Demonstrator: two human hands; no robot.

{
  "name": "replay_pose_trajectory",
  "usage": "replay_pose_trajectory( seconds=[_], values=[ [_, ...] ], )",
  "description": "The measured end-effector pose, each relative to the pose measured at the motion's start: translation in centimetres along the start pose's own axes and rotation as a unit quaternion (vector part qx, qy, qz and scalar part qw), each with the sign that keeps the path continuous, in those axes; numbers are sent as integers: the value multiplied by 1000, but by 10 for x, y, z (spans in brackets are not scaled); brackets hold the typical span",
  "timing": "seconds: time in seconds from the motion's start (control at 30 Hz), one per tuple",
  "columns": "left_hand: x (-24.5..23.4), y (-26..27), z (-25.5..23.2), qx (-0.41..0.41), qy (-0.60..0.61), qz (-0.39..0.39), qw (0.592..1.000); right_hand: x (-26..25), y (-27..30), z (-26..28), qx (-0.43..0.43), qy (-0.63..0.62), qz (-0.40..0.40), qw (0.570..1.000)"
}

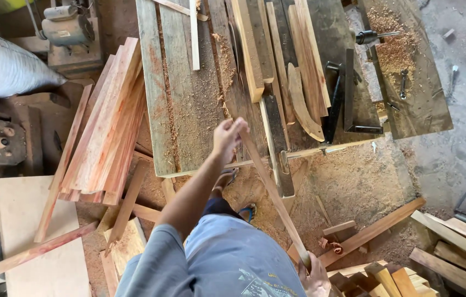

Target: Cutting thin strips of wood using a table saw.

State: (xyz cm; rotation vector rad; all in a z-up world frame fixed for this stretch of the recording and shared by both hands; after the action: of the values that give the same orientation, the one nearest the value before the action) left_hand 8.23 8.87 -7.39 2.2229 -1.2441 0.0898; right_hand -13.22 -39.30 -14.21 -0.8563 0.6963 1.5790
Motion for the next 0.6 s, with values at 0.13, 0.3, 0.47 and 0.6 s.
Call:
replay_pose_trajectory(
  seconds=[0.13,0.3,0.47,0.6],
  values=[
    [-19,-22,-12,-68,6,-89,994,-5,10,-5,-71,28,-44,996],
    [-23,-34,7,-147,90,-120,978,13,20,-19,-36,50,18,998],
    [-27,-50,18,-58,-96,-69,991,18,23,-16,88,-5,100,991],
    [-20,-56,54,-56,-131,-15,990,6,-2,39,196,-38,172,965]
  ],
)
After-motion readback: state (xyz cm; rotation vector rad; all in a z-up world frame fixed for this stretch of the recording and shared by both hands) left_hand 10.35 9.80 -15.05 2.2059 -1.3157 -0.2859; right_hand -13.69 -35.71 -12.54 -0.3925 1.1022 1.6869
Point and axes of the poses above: each hand's wrist, its own y-axis away from the middle knuckle, its own x-axis out of the palm, z = x × y, the point moved 7 cm from there along -y, towards the middle knuckle, and after that the axes turned 4 degrees about -y, right-handed, at the moved point
